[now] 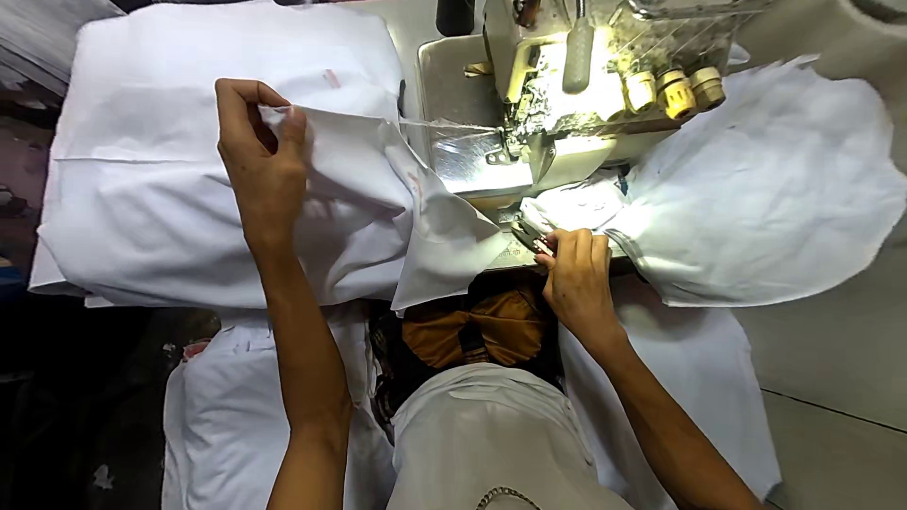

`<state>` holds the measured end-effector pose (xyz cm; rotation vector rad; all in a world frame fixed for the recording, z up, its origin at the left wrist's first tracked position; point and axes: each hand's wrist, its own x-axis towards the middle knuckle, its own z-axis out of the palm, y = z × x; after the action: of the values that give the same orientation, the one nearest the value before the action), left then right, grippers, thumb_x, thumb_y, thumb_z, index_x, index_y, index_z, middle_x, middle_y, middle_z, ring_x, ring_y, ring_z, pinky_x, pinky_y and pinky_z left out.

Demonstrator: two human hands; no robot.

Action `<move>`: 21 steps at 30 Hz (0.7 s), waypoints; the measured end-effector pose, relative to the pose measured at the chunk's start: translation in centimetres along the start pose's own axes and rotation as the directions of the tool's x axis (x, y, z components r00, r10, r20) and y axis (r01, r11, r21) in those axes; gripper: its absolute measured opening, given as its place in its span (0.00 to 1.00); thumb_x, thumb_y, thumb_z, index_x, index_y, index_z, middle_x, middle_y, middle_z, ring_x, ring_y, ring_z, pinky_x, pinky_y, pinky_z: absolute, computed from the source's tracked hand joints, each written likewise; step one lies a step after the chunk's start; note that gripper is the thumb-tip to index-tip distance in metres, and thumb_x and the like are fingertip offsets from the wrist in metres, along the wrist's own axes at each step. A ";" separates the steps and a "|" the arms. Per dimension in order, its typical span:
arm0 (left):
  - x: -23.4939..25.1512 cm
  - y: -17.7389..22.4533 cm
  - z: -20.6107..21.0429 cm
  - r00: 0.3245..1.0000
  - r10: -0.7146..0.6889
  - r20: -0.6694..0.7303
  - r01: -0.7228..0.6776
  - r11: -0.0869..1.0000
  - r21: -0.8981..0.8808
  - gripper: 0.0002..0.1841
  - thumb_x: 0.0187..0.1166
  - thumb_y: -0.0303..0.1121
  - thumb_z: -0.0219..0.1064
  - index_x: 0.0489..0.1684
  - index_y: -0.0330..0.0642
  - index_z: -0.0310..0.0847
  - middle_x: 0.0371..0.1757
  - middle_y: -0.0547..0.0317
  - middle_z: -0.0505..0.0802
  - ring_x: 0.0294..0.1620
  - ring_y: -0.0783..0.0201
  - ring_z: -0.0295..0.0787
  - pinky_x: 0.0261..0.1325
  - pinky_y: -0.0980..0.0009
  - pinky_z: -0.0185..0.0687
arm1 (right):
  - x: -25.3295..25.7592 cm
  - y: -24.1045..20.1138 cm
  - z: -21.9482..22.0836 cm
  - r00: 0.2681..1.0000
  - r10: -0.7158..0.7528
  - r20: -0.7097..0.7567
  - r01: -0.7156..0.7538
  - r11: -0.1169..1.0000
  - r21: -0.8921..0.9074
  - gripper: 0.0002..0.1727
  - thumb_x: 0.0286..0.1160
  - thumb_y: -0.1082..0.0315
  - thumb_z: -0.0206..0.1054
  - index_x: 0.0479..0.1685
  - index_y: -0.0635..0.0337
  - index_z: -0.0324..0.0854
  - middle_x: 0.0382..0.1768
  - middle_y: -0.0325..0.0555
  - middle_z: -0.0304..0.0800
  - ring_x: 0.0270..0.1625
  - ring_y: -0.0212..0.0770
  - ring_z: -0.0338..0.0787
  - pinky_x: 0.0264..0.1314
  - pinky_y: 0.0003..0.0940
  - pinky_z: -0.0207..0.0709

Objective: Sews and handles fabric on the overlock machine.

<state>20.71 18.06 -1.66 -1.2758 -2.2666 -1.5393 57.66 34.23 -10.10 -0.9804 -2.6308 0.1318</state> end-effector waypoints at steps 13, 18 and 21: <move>-0.1 1.1 -1.0 0.996 0.062 -0.070 -0.078 0.963 -0.258 0.14 0.82 0.29 0.66 0.59 0.34 0.70 0.52 0.62 0.85 0.51 0.73 0.86 0.55 0.73 0.86 | 0.5 1.2 -3.7 0.972 0.219 0.087 -0.229 0.784 0.578 0.18 0.96 0.66 0.39 0.52 0.69 0.72 0.33 0.42 0.87 0.35 0.33 0.91 0.43 0.33 0.88; -0.6 1.8 -2.5 1.000 0.031 -0.004 -0.031 0.999 -0.018 0.14 0.84 0.36 0.68 0.61 0.38 0.83 0.51 0.60 0.91 0.42 0.77 0.86 0.47 0.78 0.82 | 2.4 -2.5 -5.6 0.915 0.108 0.389 -0.394 0.033 0.919 0.18 0.96 0.54 0.39 0.51 0.47 0.75 0.21 0.26 0.69 0.19 0.24 0.70 0.25 0.19 0.71; -1.0 1.8 -3.1 1.000 0.031 -0.004 -0.030 0.996 0.088 0.11 0.83 0.38 0.69 0.52 0.41 0.87 0.45 0.60 0.91 0.38 0.77 0.85 0.44 0.79 0.81 | 3.8 -4.7 -6.6 0.843 -0.128 0.523 -0.538 -0.172 0.825 0.20 0.95 0.52 0.42 0.51 0.50 0.78 0.21 0.26 0.67 0.19 0.21 0.67 0.24 0.15 0.67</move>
<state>21.51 15.20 0.60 -1.2750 -2.2734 -1.4148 54.26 32.90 -1.95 -0.6670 -1.4452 2.3712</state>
